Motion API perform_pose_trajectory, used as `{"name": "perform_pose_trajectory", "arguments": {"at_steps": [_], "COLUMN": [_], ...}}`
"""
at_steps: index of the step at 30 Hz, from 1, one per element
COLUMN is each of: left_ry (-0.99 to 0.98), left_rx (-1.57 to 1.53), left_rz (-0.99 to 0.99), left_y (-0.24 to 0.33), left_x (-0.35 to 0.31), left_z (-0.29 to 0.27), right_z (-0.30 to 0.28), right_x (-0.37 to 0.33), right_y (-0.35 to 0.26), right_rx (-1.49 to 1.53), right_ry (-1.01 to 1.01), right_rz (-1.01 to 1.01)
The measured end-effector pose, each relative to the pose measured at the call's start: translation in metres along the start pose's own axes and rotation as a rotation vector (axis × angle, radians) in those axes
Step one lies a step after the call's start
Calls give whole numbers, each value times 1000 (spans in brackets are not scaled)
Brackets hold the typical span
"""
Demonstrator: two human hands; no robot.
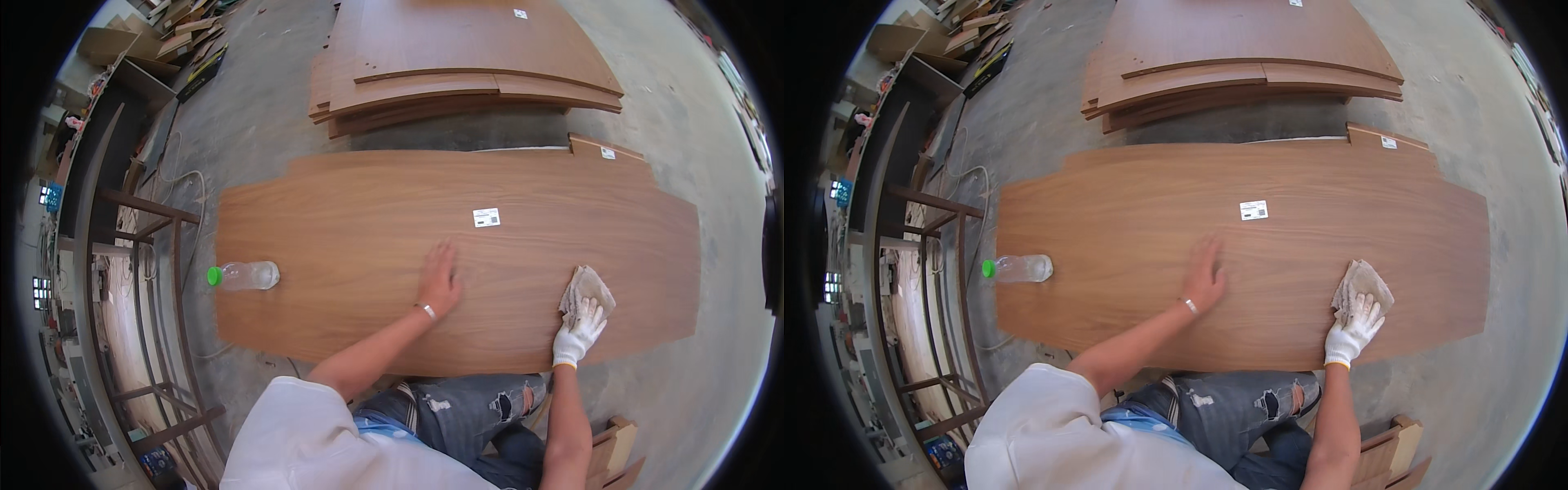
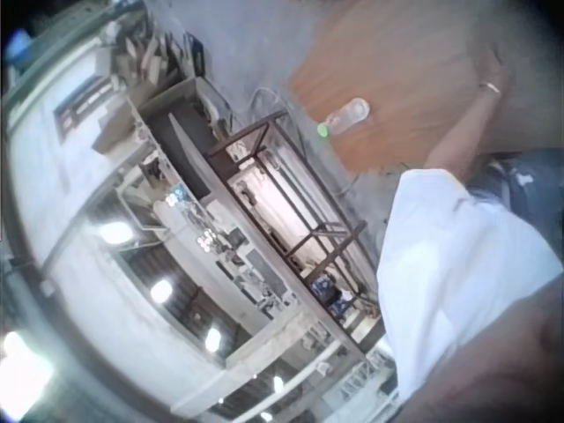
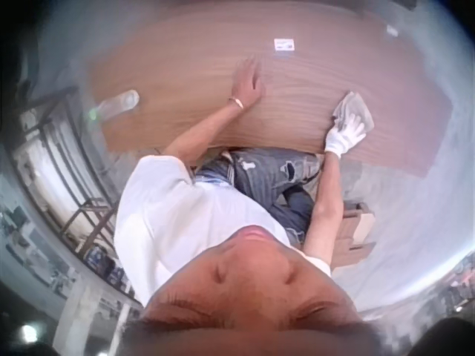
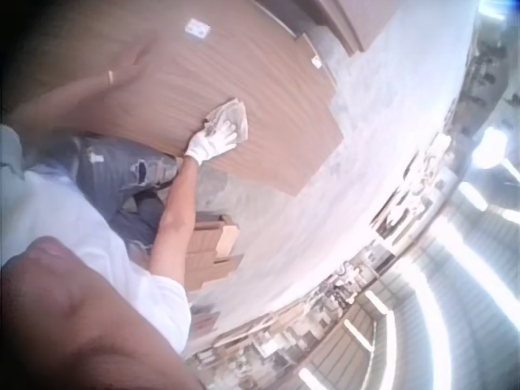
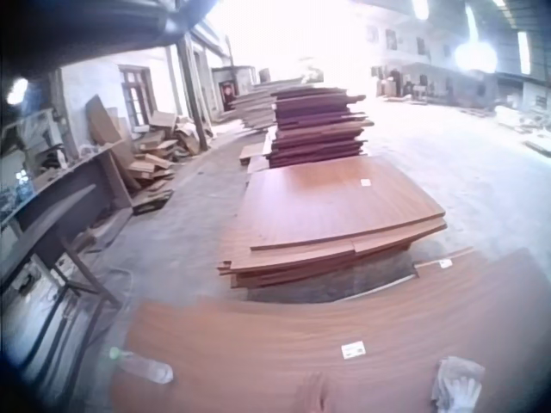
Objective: The person wipes a large wooden panel with a cloth, then sprays it with a liquid from a spray gun and continues wiping. The person repeats this process on several wooden panels, moving them aside after cleaning.
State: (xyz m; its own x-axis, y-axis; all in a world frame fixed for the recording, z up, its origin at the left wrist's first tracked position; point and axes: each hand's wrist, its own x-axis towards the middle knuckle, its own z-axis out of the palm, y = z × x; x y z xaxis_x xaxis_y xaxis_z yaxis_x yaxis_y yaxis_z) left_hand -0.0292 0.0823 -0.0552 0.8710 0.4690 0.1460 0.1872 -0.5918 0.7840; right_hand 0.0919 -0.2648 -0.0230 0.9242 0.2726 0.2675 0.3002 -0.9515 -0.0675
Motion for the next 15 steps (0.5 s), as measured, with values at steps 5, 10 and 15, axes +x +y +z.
{"name": "perform_pose_trajectory", "arguments": {"at_steps": [5,10,15], "left_ry": [538,1104,758], "left_rx": [187,-265,-359], "left_rz": [-793,-770,-410], "left_y": [-114,-214,-236], "left_x": [-157,-200,-127], "left_z": [-158,-327,-381], "right_z": [5,3,-13], "right_x": [1,14,30], "right_y": [10,1,6], "right_rx": [-4,9,47], "right_ry": [82,131,-7], "right_rz": [-67,-92,-177]}}
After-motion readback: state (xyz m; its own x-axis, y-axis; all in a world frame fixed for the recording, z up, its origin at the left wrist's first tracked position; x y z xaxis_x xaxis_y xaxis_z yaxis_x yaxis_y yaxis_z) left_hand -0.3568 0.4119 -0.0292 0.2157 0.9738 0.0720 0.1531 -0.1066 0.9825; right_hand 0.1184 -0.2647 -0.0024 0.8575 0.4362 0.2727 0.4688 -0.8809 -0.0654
